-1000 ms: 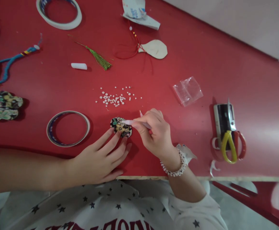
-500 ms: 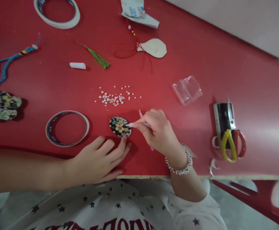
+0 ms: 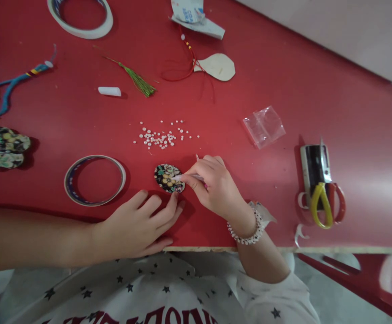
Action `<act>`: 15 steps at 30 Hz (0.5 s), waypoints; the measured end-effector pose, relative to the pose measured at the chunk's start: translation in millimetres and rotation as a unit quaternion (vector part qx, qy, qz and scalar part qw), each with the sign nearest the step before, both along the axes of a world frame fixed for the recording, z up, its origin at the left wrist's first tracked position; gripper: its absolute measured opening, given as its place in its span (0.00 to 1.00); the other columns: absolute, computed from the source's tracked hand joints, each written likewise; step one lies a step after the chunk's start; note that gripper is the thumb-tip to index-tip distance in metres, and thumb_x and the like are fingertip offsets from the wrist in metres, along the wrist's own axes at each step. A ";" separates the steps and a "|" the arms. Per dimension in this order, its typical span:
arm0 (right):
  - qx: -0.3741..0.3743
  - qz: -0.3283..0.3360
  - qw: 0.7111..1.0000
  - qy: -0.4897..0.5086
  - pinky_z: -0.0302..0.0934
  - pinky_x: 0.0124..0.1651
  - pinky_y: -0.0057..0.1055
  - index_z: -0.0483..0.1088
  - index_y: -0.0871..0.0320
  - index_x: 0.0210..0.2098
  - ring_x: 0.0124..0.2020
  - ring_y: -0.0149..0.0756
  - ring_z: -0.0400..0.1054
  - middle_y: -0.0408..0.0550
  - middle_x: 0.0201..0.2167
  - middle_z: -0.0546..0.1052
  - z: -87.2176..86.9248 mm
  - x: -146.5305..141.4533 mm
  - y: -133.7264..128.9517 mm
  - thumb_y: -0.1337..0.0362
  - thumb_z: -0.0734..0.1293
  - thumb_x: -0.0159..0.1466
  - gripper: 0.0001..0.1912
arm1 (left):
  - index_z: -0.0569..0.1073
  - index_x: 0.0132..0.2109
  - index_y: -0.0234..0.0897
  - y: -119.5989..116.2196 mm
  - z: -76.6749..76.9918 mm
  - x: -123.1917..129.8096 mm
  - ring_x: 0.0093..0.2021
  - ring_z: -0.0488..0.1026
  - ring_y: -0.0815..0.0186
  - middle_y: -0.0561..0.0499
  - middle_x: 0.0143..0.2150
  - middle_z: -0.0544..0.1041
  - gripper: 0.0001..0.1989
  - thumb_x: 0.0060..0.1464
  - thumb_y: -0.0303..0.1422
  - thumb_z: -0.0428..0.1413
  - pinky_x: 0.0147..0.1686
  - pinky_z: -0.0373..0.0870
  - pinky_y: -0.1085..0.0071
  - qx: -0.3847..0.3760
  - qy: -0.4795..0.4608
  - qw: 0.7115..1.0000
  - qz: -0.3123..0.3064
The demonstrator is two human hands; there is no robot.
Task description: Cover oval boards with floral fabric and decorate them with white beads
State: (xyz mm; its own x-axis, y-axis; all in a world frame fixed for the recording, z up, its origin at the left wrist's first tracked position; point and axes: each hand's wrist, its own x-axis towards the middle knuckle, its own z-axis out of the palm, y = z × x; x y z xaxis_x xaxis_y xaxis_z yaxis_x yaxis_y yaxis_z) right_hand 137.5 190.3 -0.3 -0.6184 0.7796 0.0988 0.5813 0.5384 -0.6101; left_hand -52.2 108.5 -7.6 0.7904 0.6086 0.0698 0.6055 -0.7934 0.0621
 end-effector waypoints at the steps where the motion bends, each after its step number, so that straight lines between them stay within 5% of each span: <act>1: -0.003 0.006 1.000 -0.002 0.54 0.37 0.32 0.69 0.57 0.28 0.27 0.31 0.60 0.41 0.22 0.70 0.3 0.8 0.4 0.63 0.63 0.64 0.09 | 0.69 0.54 0.32 0.0 0.1 0.0 0.36 0.64 0.60 0.43 0.52 0.71 0.26 0.58 0.46 0.44 0.33 0.60 0.62 0.000 0.002 1.000 -0.001; 15: 0.036 -0.025 0.999 0.006 0.54 0.37 0.32 0.68 0.57 0.28 0.27 0.31 0.60 0.40 0.21 0.68 -2.1 0.8 2.7 0.65 0.65 0.63 0.07 | 0.67 0.56 0.31 -1.0 0.4 -0.8 0.35 0.63 0.61 0.43 0.54 0.69 0.27 0.59 0.45 0.42 0.30 0.57 0.63 -0.014 0.009 1.000 -0.005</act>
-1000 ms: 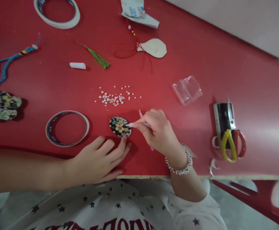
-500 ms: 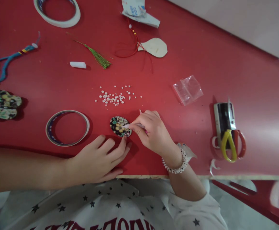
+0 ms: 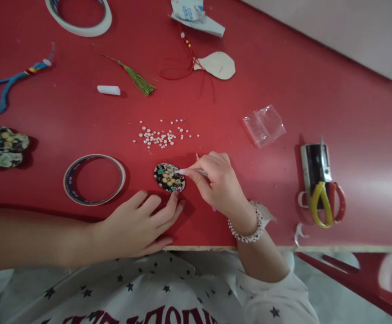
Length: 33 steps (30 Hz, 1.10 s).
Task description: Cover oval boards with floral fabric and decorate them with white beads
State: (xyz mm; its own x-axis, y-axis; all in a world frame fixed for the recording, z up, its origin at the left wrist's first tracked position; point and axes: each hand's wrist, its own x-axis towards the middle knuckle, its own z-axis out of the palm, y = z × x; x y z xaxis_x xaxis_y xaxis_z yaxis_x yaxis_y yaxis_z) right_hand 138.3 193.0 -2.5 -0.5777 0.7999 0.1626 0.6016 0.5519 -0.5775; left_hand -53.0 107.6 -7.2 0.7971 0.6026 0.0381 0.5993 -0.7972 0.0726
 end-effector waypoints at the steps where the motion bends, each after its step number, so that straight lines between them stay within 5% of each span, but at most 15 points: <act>1: -0.001 0.003 1.000 0.007 0.54 0.37 0.32 0.69 0.57 0.29 0.27 0.31 0.60 0.40 0.21 0.68 0.1 -1.4 -0.8 0.65 0.64 0.63 0.06 | 0.67 0.56 0.31 -0.3 0.1 -0.1 0.34 0.63 0.61 0.43 0.54 0.69 0.27 0.60 0.45 0.42 0.29 0.57 0.64 -0.002 0.002 1.000 0.001; 7: -0.050 0.058 0.997 -0.001 0.54 0.38 0.33 0.69 0.56 0.29 0.26 0.30 0.60 0.40 0.22 0.71 4.9 0.3 -1.8 0.64 0.64 0.63 0.06 | 0.66 0.57 0.32 -2.7 1.3 2.2 0.31 0.65 0.63 0.42 0.56 0.67 0.27 0.60 0.46 0.41 0.26 0.56 0.64 -0.008 0.029 0.999 0.011; 13: -0.024 0.004 0.999 -0.026 0.54 0.36 0.32 0.69 0.56 0.28 0.26 0.31 0.60 0.40 0.20 0.66 5.7 7.1 2.0 0.64 0.65 0.63 0.07 | 0.65 0.58 0.32 -3.9 2.0 3.3 0.30 0.67 0.63 0.40 0.57 0.66 0.28 0.60 0.46 0.40 0.26 0.57 0.64 -0.004 0.042 0.999 0.007; 26: -0.054 0.032 0.998 -0.009 0.54 0.37 0.32 0.69 0.57 0.28 0.27 0.31 0.60 0.41 0.21 0.69 3.7 1.3 -1.6 0.63 0.64 0.64 0.08 | 0.66 0.56 0.32 -4.1 0.4 2.5 0.29 0.67 0.64 0.40 0.56 0.67 0.27 0.60 0.45 0.40 0.25 0.57 0.65 0.005 0.031 1.000 0.005; 33: -0.041 -0.014 0.999 -0.003 0.54 0.35 0.32 0.68 0.57 0.28 0.27 0.31 0.60 0.41 0.21 0.67 2.0 7.4 2.7 0.64 0.64 0.63 0.07 | 0.65 0.58 0.32 -3.9 1.0 2.9 0.30 0.67 0.63 0.40 0.57 0.66 0.27 0.60 0.45 0.41 0.26 0.57 0.64 -0.006 0.037 0.999 0.011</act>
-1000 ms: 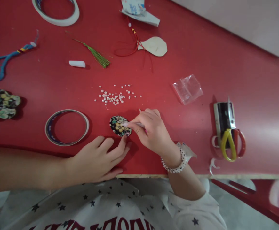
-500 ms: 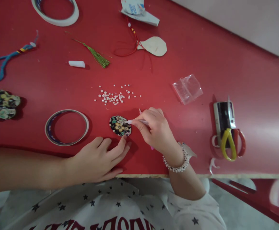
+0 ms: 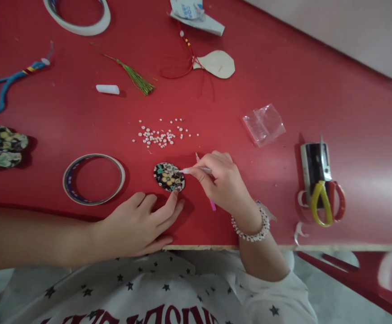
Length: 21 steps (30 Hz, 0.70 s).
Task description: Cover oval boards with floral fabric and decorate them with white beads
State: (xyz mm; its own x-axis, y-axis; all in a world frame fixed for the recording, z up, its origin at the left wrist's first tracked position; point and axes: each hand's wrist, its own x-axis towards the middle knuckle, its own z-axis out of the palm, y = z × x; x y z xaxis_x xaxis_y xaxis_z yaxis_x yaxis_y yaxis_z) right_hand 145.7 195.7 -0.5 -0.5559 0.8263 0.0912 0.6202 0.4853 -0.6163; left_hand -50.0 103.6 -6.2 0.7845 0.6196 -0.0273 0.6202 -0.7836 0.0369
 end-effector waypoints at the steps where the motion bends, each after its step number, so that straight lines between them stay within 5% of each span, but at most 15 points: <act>1: 0.003 -0.001 1.000 0.004 0.54 0.35 0.31 0.68 0.57 0.28 0.27 0.31 0.60 0.41 0.22 0.67 -1.1 -1.0 -0.4 0.64 0.64 0.63 0.07 | 0.65 0.58 0.32 0.0 0.0 0.0 0.30 0.67 0.63 0.40 0.57 0.66 0.27 0.60 0.45 0.41 0.26 0.57 0.64 0.003 -0.001 1.000 -0.001; 11: -0.024 0.047 0.999 0.000 0.54 0.37 0.32 0.70 0.56 0.29 0.27 0.31 0.61 0.41 0.22 0.69 1.6 -6.5 -4.4 0.62 0.63 0.64 0.08 | 0.65 0.57 0.33 -0.7 0.2 0.7 0.30 0.67 0.63 0.40 0.56 0.65 0.27 0.59 0.47 0.42 0.26 0.57 0.64 -0.002 0.004 1.000 0.006; 21: -0.003 0.009 1.000 -0.010 0.55 0.36 0.32 0.69 0.56 0.29 0.28 0.32 0.61 0.41 0.22 0.69 0.6 -3.2 -1.5 0.63 0.65 0.63 0.07 | 0.65 0.58 0.33 -0.5 2.2 1.6 0.30 0.68 0.63 0.39 0.57 0.65 0.28 0.59 0.47 0.42 0.26 0.57 0.64 -0.007 0.014 1.000 0.008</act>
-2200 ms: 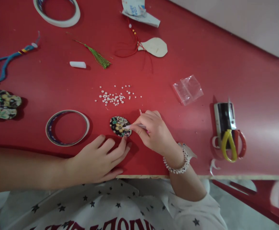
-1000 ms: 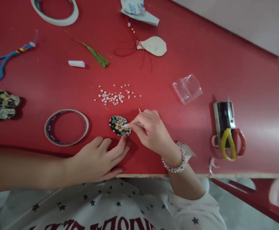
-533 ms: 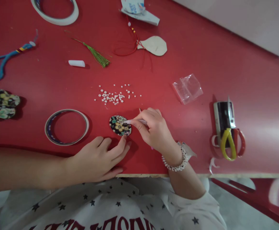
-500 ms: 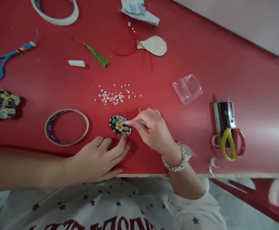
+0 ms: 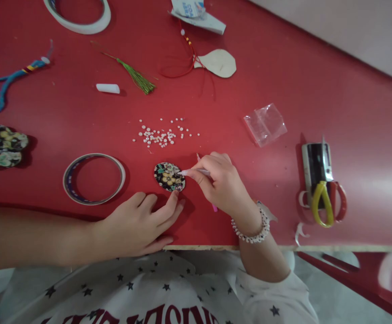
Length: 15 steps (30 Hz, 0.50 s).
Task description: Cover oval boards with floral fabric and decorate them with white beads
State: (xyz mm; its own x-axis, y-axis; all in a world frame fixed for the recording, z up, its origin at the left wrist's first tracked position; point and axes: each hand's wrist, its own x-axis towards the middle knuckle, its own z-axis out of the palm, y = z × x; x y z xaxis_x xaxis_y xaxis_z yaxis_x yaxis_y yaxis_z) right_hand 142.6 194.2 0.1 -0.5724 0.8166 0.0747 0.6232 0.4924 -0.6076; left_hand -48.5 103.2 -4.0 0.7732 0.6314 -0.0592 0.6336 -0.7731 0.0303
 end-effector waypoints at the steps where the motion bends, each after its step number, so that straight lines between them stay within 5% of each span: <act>1: 0.002 -0.002 1.000 0.005 0.55 0.36 0.32 0.69 0.56 0.29 0.28 0.32 0.62 0.41 0.22 0.69 -0.9 -0.8 -0.4 0.63 0.64 0.63 0.07 | 0.65 0.58 0.33 0.0 -0.1 -0.1 0.30 0.68 0.63 0.39 0.57 0.65 0.28 0.59 0.46 0.42 0.26 0.57 0.64 0.001 0.000 1.000 0.000; 15: -0.026 0.036 0.999 0.001 0.54 0.37 0.32 0.70 0.56 0.28 0.26 0.31 0.61 0.41 0.22 0.70 1.1 -2.3 -2.9 0.62 0.64 0.63 0.08 | 0.65 0.57 0.33 0.5 0.2 -0.6 0.30 0.68 0.63 0.39 0.57 0.66 0.27 0.60 0.46 0.41 0.26 0.58 0.64 -0.002 0.001 1.000 -0.001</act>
State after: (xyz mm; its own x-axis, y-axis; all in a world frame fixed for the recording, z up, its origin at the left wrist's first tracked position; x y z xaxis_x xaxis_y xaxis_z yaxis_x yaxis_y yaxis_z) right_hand 140.3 191.3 1.2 -0.6298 0.7760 0.0339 0.5863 0.5035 -0.6347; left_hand -49.1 103.7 -3.8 0.7745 0.6294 -0.0632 0.6319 -0.7744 0.0316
